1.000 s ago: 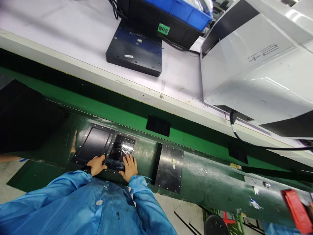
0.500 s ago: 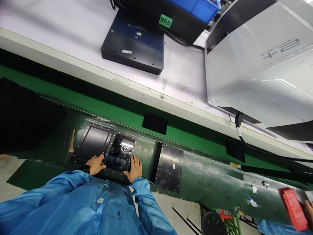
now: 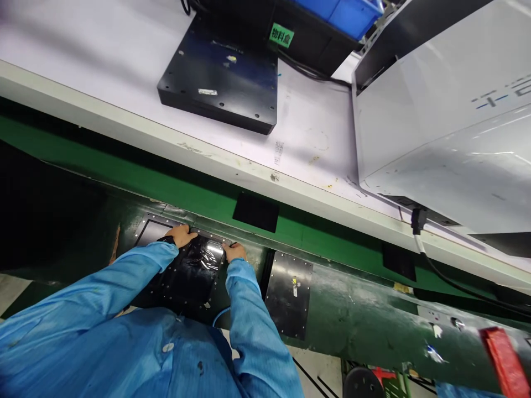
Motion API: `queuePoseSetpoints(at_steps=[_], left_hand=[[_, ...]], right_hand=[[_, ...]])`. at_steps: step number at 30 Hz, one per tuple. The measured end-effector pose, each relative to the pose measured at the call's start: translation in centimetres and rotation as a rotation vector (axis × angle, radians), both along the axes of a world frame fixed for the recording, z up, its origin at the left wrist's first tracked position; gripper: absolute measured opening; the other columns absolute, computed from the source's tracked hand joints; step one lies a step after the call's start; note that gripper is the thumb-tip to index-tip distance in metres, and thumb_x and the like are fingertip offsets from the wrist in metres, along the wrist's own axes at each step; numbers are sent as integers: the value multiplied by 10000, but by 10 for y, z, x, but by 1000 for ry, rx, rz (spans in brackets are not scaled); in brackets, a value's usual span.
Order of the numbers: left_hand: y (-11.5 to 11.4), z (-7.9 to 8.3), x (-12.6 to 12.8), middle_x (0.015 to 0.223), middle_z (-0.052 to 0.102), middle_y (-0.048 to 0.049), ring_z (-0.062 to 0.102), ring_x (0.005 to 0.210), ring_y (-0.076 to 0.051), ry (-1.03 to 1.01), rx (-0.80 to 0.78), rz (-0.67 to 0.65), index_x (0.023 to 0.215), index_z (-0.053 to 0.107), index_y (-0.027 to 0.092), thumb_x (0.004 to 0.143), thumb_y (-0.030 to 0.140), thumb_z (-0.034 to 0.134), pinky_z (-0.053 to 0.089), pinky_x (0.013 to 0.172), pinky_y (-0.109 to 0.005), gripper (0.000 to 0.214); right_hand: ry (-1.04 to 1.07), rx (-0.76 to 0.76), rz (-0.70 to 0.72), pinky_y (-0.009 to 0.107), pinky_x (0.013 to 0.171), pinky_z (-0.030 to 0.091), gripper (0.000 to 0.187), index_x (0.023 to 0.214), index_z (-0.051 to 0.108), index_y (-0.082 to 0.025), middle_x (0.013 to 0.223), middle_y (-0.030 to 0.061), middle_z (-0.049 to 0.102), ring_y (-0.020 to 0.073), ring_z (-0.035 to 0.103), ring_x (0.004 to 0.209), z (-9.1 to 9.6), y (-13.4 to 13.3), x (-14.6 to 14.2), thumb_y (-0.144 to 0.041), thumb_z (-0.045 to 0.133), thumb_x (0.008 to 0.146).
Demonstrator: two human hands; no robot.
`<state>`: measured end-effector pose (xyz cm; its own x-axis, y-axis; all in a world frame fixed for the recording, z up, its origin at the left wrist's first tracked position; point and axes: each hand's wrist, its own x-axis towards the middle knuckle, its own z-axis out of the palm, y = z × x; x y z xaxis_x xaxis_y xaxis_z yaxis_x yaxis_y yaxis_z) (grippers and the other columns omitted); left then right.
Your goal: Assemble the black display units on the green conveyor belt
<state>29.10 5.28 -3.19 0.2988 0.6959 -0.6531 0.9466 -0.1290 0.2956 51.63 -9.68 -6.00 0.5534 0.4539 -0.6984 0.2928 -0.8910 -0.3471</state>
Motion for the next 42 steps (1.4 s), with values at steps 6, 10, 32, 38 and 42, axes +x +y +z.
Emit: queuePoseSetpoints(at_steps=[6,10,32,38,42], left_hand=[[7,-2,3,1206,755,-177,685,1154,-360,-1,-41,-55,1090,690,186,901,583,546,509,914,-410,462],[3,1,4,1186,756,-177,676,1167,-365,23,-29,-19,1075,677,198,902,579,545,508,908,-417,439],[-152,17,-118,1226,744,-177,693,1146,-388,92,-209,-172,1107,684,220,857,521,587,525,923,-470,403],[-146,26,-107,1238,740,-188,691,1151,-413,121,-216,-75,1144,715,237,804,501,663,533,910,-499,434],[-147,22,-109,1205,742,-211,705,1099,-432,108,-210,-60,1129,720,217,770,544,710,543,867,-512,486]], right_hand=[[141,-19,-30,269,523,546,437,930,651,-205,693,44,721,219,730,602,3,4,10,-595,811,815],[187,-26,-52,270,492,540,449,796,627,-199,661,44,698,214,711,570,5,11,13,-590,847,776],[-39,-91,283,261,773,490,302,844,706,-228,859,31,752,210,713,895,0,-168,-102,-510,801,800],[-68,-136,577,293,771,494,389,901,742,-192,931,101,778,269,734,955,8,-146,-89,-570,789,822],[-94,-121,669,340,813,520,473,1008,748,-161,1010,170,776,324,740,1006,6,-148,-90,-612,736,867]])
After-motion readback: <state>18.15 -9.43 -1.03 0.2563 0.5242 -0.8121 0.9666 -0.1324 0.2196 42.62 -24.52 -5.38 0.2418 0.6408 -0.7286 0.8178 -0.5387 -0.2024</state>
